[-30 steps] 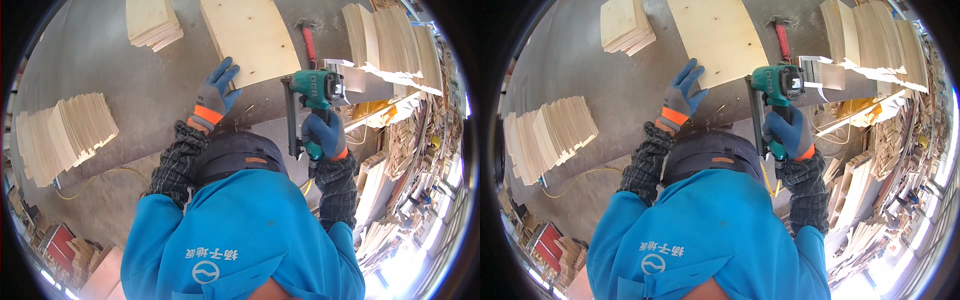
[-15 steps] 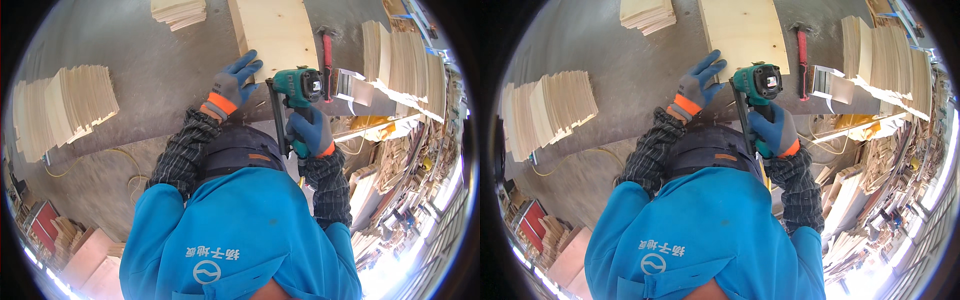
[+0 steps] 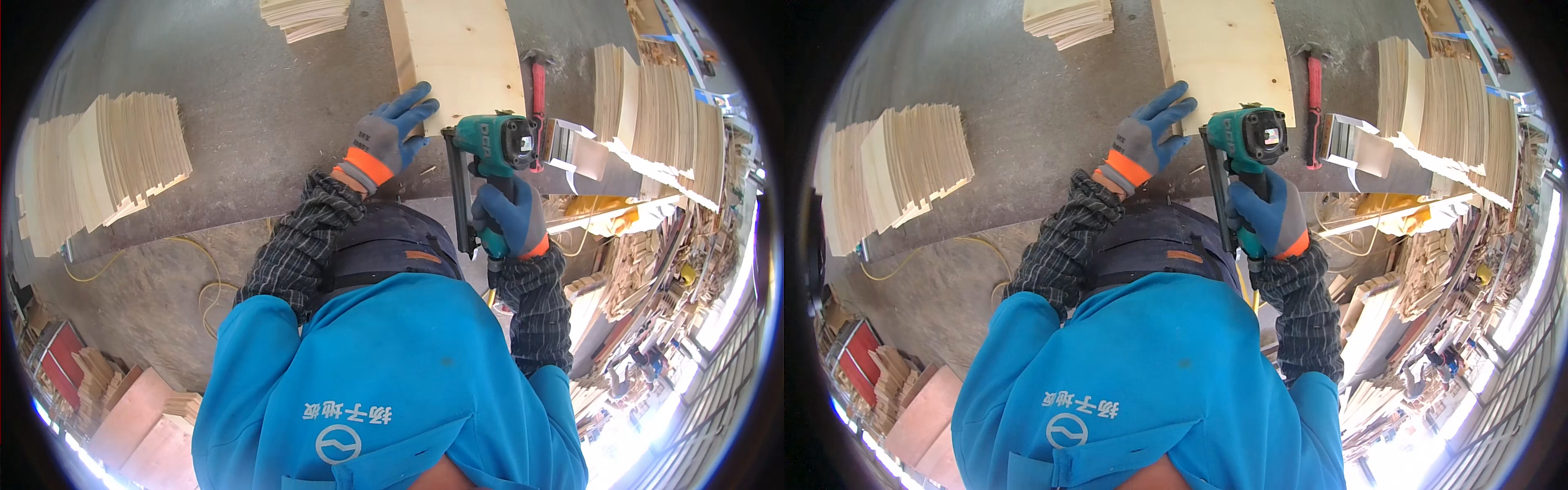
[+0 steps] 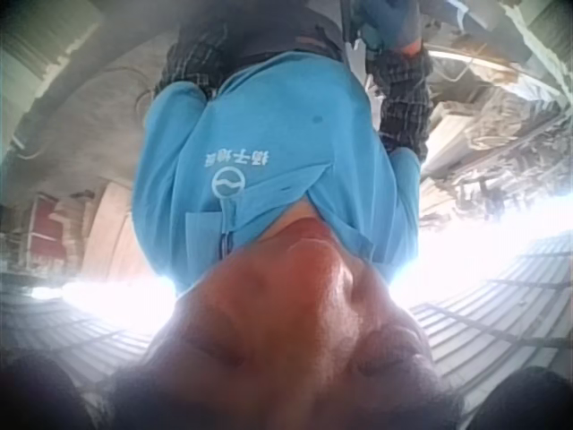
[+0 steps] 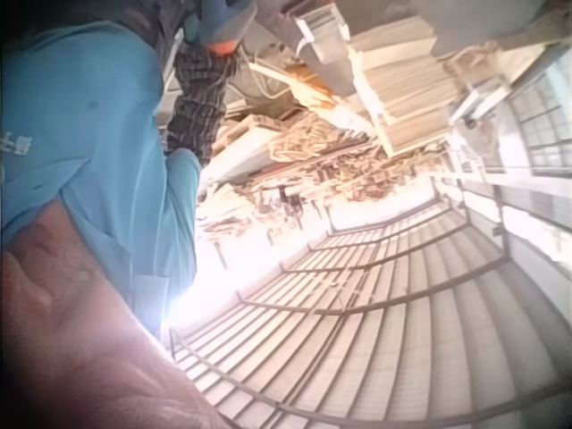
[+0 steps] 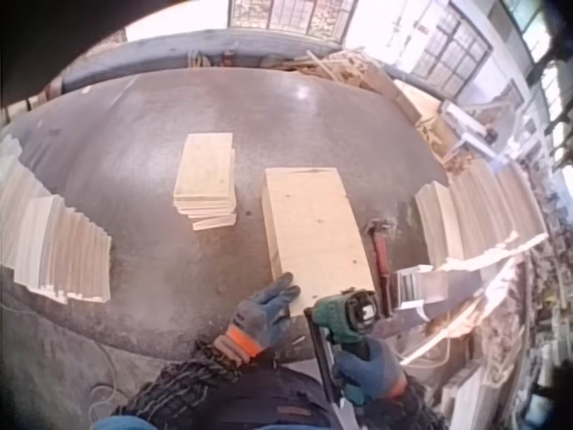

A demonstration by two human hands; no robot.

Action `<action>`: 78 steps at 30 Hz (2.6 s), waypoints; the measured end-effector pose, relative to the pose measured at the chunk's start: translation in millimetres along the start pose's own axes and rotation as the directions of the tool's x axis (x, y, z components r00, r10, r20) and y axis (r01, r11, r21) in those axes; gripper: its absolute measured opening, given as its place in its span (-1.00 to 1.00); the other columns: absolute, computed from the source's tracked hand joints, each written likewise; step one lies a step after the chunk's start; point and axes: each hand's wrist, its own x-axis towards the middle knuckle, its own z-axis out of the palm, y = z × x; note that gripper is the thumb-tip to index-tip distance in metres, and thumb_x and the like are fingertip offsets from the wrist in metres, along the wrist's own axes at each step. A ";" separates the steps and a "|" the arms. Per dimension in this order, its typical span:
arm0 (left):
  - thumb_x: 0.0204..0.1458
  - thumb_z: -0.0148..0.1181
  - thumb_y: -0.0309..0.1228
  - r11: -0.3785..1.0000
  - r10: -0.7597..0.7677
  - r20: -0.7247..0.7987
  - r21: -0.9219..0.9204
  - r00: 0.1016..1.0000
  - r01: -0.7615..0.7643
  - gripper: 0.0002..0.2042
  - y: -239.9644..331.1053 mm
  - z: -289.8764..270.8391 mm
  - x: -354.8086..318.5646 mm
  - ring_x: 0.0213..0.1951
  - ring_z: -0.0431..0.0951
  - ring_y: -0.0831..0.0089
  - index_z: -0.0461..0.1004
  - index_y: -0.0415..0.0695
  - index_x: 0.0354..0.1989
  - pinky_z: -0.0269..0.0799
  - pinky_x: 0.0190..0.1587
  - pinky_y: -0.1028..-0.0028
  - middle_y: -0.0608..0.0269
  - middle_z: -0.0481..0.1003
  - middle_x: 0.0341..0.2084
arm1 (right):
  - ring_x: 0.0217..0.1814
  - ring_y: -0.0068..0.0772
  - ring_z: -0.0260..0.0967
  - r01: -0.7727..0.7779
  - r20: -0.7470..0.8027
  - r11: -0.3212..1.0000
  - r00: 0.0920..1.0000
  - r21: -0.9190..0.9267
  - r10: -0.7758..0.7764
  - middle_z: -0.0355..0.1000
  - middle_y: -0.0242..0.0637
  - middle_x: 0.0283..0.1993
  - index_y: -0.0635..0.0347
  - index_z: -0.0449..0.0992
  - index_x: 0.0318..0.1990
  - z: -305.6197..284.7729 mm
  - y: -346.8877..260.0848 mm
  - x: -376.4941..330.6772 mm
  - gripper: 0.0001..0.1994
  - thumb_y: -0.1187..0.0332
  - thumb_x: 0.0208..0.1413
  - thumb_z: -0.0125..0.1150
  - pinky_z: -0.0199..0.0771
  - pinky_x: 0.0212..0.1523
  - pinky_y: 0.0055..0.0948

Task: Assembling wooden boards using a pneumatic nail gun to create boxes or drawers.

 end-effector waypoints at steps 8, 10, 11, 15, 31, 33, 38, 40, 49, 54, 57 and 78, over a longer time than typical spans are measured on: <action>-0.02 0.54 -0.43 1.000 0.025 -0.020 -0.017 0.999 -0.025 -0.36 -2.4 1.8 0.5 0.28 0.60 0.09 0.56 0.09 0.33 0.60 0.28 0.15 0.28 0.37 0.51 | -0.51 -0.53 0.43 -0.020 -0.069 0.992 0.998 -0.127 0.011 0.50 -0.32 -0.46 0.41 0.52 0.27 3.3 -3.0 -0.6 -0.46 0.22 0.21 0.21 0.33 -0.46 -0.53; -0.02 0.56 -0.50 1.000 -0.011 -0.011 -0.015 1.000 0.011 -0.39 -1.2 0.6 0.8 0.34 0.53 -0.05 0.58 0.03 0.29 0.63 0.31 0.16 0.11 0.39 0.48 | -0.51 -0.53 0.43 -0.023 -0.065 0.990 0.998 -0.137 0.015 0.50 -0.32 -0.47 0.41 0.52 0.27 3.4 -3.3 -0.7 -0.45 0.21 0.21 0.20 0.33 -0.46 -0.52; -0.02 0.56 -0.50 0.999 0.022 -0.011 -0.035 1.000 -0.022 -0.39 -0.7 -0.1 1.0 0.34 0.53 -0.05 0.58 0.03 0.29 0.63 0.31 0.16 0.11 0.39 0.48 | -0.51 -0.53 0.42 -0.021 -0.063 0.990 0.998 -0.140 0.013 0.50 -0.31 -0.47 0.41 0.52 0.27 3.5 -3.3 -0.9 -0.45 0.20 0.21 0.20 0.33 -0.46 -0.52; -0.03 0.57 -0.50 1.000 0.013 0.002 -0.023 1.000 -0.013 -0.38 -0.3 -1.5 1.5 0.35 0.53 -0.04 0.57 0.05 0.29 0.62 0.32 0.15 0.12 0.39 0.48 | -0.51 -0.54 0.42 0.005 -0.013 0.991 1.000 -0.131 -0.007 0.50 -0.32 -0.47 0.40 0.52 0.28 3.2 -3.3 -2.2 -0.44 0.19 0.21 0.19 0.34 -0.46 -0.51; -0.02 0.57 -0.47 1.000 -0.013 -0.007 0.019 1.000 0.013 -0.38 -1.3 1.2 0.9 0.33 0.55 -0.01 0.57 0.06 0.30 0.64 0.31 0.16 0.16 0.38 0.49 | -0.48 -0.52 0.50 -0.019 -0.096 0.991 0.995 -0.132 0.007 0.56 -0.28 -0.41 0.34 0.60 0.18 3.4 -1.3 -2.4 -0.61 0.29 0.29 0.28 0.46 -0.44 -0.49; -0.02 0.57 -0.47 1.000 0.020 -0.008 -0.004 1.000 -0.020 -0.38 -1.0 1.2 1.1 0.33 0.55 -0.01 0.57 0.06 0.30 0.63 0.31 0.16 0.16 0.38 0.49 | -0.46 -0.53 0.50 -0.035 -0.036 0.999 0.999 -0.037 0.033 0.56 -0.30 -0.41 0.34 0.61 0.17 5.3 -1.5 -3.1 -0.61 0.28 0.30 0.28 0.46 -0.42 -0.50; -0.02 0.57 -0.48 1.000 0.024 -0.017 -0.007 1.000 -0.024 -0.38 -1.3 1.8 1.2 0.33 0.56 0.00 0.58 0.05 0.29 0.63 0.30 0.17 0.15 0.39 0.48 | -0.46 -0.53 0.50 -0.050 -0.127 0.997 0.991 -0.061 0.042 0.55 -0.31 -0.41 0.34 0.61 0.16 3.8 0.4 -5.8 -0.61 0.27 0.30 0.28 0.46 -0.42 -0.51; -0.02 0.56 -0.48 1.000 -0.016 -0.012 0.006 1.000 0.017 -0.39 -1.9 1.4 1.3 0.33 0.56 -0.02 0.58 0.03 0.29 0.63 0.29 0.18 0.13 0.40 0.47 | -0.46 -0.53 0.50 -0.021 -0.137 0.998 0.991 -0.052 0.014 0.55 -0.30 -0.41 0.34 0.61 0.14 -3.0 1.4 -7.8 -0.62 0.27 0.30 0.28 0.46 -0.42 -0.50; 0.02 0.54 -0.49 0.999 -0.029 -0.003 -0.023 1.000 0.029 -0.42 1.9 -1.7 2.1 0.32 0.56 -0.04 0.58 -0.01 0.29 0.63 0.29 0.18 0.10 0.42 0.46 | -0.46 -0.46 0.53 0.011 -0.121 0.999 0.993 0.033 -0.007 0.55 -0.25 -0.39 0.35 0.58 -0.03 -35.0 9.6 -4.6 -0.71 0.27 0.30 0.30 0.58 -0.40 -0.42; 0.03 0.53 -0.49 0.999 0.022 -0.013 -0.035 1.000 -0.022 -0.43 2.4 -1.9 2.3 0.32 0.57 -0.03 0.58 0.00 0.29 0.63 0.29 0.18 0.09 0.41 0.46 | -0.48 -0.48 0.49 0.001 -0.170 1.000 0.985 0.007 0.001 0.52 -0.27 -0.42 0.40 0.55 0.16 -31.2 11.2 -3.1 -0.59 0.26 0.31 0.25 0.50 -0.43 -0.47; 0.03 0.53 -0.49 0.999 0.014 -0.010 -0.031 1.000 -0.014 -0.42 2.4 -1.4 1.5 0.32 0.56 -0.02 0.58 0.01 0.29 0.62 0.31 0.19 0.10 0.41 0.46 | -0.51 -0.48 0.45 0.001 -0.174 0.999 0.985 -0.046 -0.009 0.51 -0.28 -0.44 0.43 0.51 0.27 -29.9 9.9 -3.6 -0.50 0.23 0.30 0.20 0.43 -0.45 -0.50; -0.02 0.56 -0.53 1.000 -0.003 -0.018 -0.022 1.000 0.003 -0.40 4.3 -0.9 2.2 0.34 0.55 -0.01 0.60 0.01 0.28 0.61 0.33 0.19 0.08 0.42 0.46 | -0.47 -0.46 0.52 0.048 -0.195 0.998 0.980 0.046 -0.038 0.54 -0.25 -0.41 0.41 0.59 0.09 -69.1 20.4 1.2 -0.64 0.29 0.30 0.27 0.53 -0.44 -0.45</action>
